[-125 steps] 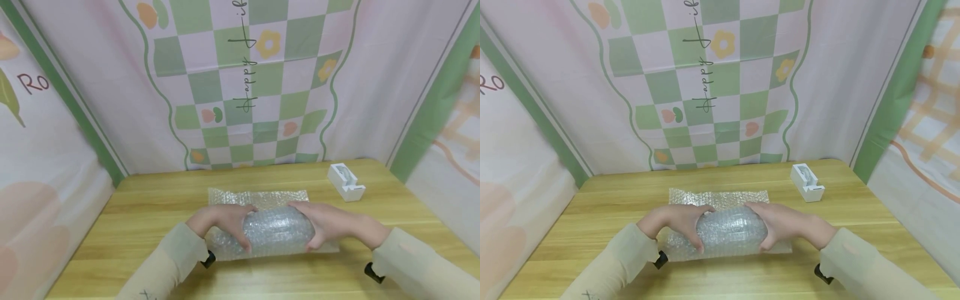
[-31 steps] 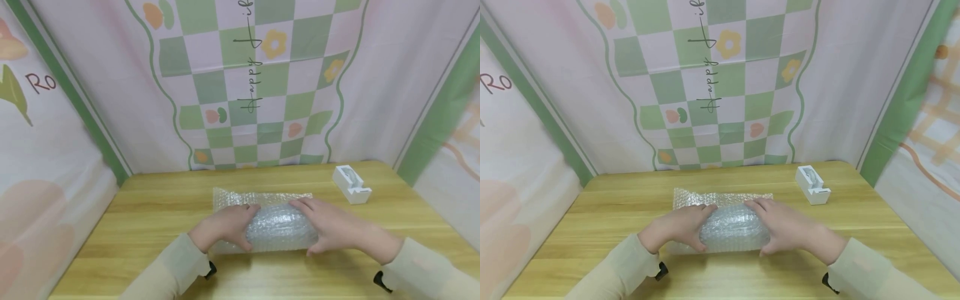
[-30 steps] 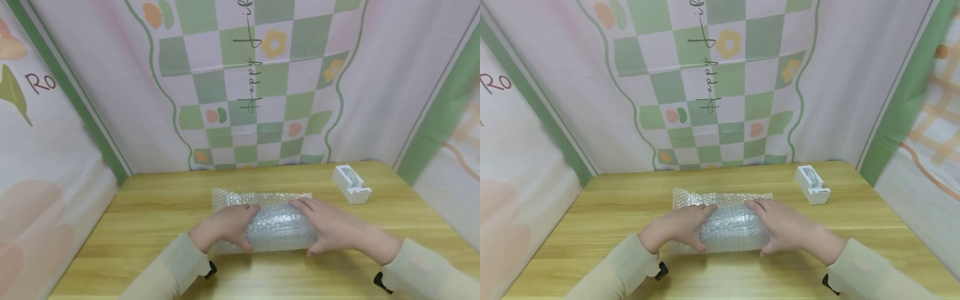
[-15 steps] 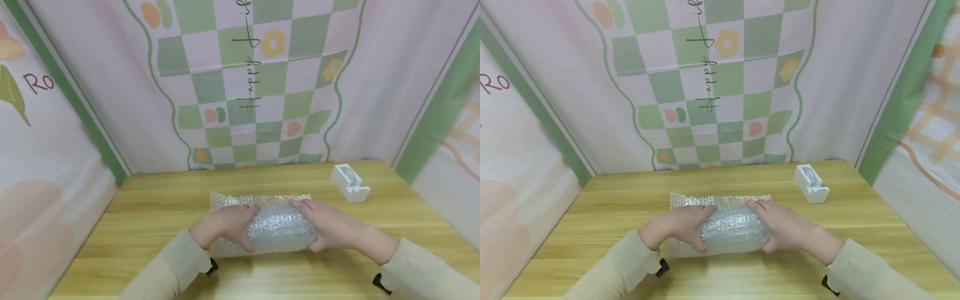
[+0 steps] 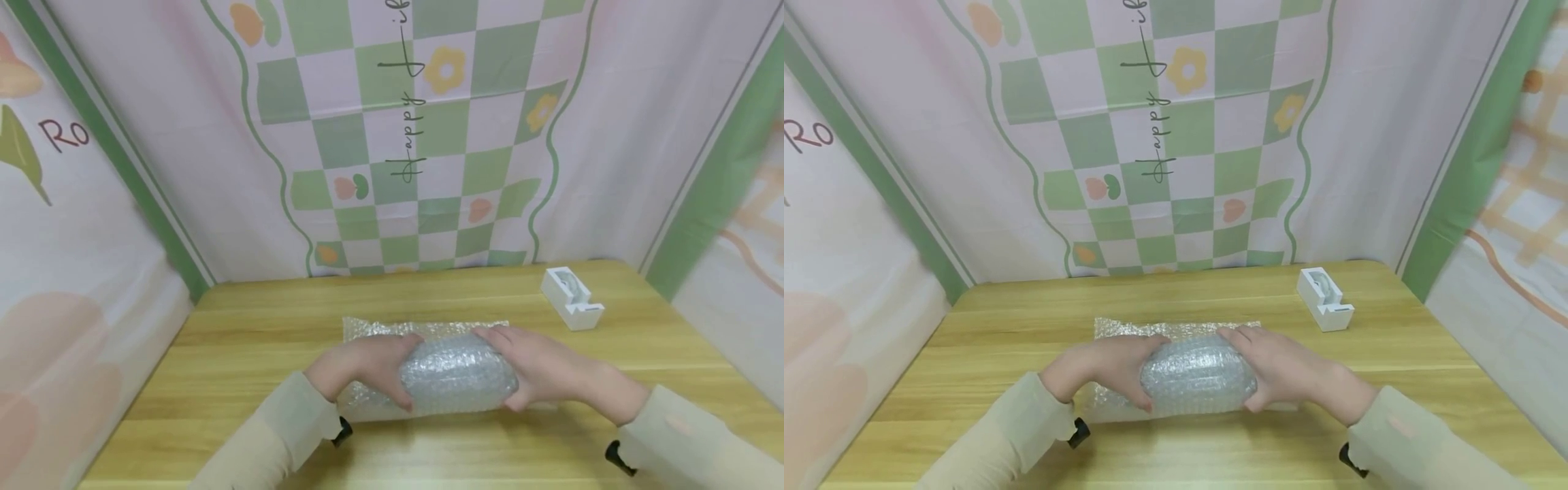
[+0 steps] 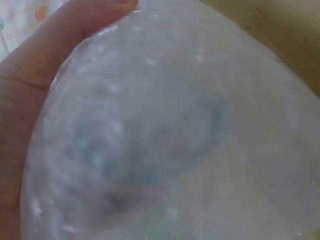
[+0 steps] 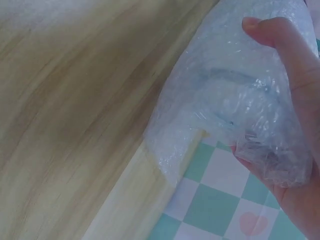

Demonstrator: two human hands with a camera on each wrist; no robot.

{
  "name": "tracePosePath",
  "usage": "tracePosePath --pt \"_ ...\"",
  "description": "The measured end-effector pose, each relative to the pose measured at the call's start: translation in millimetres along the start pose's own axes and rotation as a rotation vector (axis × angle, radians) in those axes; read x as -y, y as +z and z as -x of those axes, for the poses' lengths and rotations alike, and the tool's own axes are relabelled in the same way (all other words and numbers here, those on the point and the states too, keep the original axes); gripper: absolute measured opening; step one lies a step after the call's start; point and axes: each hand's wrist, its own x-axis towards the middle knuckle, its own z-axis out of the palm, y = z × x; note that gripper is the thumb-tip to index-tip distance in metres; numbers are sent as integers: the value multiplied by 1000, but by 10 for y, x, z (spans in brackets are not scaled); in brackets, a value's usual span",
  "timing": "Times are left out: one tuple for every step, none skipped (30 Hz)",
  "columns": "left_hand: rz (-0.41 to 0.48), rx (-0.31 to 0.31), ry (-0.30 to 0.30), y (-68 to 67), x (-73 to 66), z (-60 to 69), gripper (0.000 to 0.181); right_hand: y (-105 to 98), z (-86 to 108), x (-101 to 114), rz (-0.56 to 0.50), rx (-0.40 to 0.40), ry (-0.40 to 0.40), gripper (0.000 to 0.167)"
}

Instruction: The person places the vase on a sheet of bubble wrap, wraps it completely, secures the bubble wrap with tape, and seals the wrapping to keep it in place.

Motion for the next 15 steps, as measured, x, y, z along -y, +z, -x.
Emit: tracePosePath --pt "20 -3 3 3 16 -6 114 -1 -5 -7 -8 3 1 109" --pt "46 -6 2 6 35 -10 114 -3 -10 -14 -15 5 1 109" --pt "71 -9 1 8 54 -15 114 -4 -15 -23 -21 8 2 109" --pt "93 -11 1 5 70 -16 114 -7 -21 -31 -31 13 7 109" --pt "113 -14 0 3 86 -17 114 -10 -27 -39 -43 18 12 109" --pt "132 -15 0 2 102 -20 113 -13 -32 -47 -53 25 17 109" --pt "153 -16 0 -3 112 -18 113 -17 -37 -55 -63 31 24 109" --pt "165 -17 -1 -6 123 -19 113 -21 -39 -62 -68 38 31 109" --pt "170 -19 2 -8 132 -18 113 -22 -41 -69 -71 45 38 110" --pt "175 -20 4 -9 138 -15 113 -24 -44 -74 -77 50 43 110" --pt "178 -22 4 -8 145 -13 113 -24 -45 -79 -77 52 44 110" --pt "182 -23 5 -8 147 -9 113 -22 -44 -83 -74 55 46 110" --pt "187 -24 6 -5 151 -8 113 -20 -43 -84 -73 56 46 110" --pt "184 -28 8 -4 156 -10 113 -18 -42 -85 -71 55 45 110" --pt "174 -35 11 -5 155 -8 113 -17 -40 -85 -70 54 43 110"
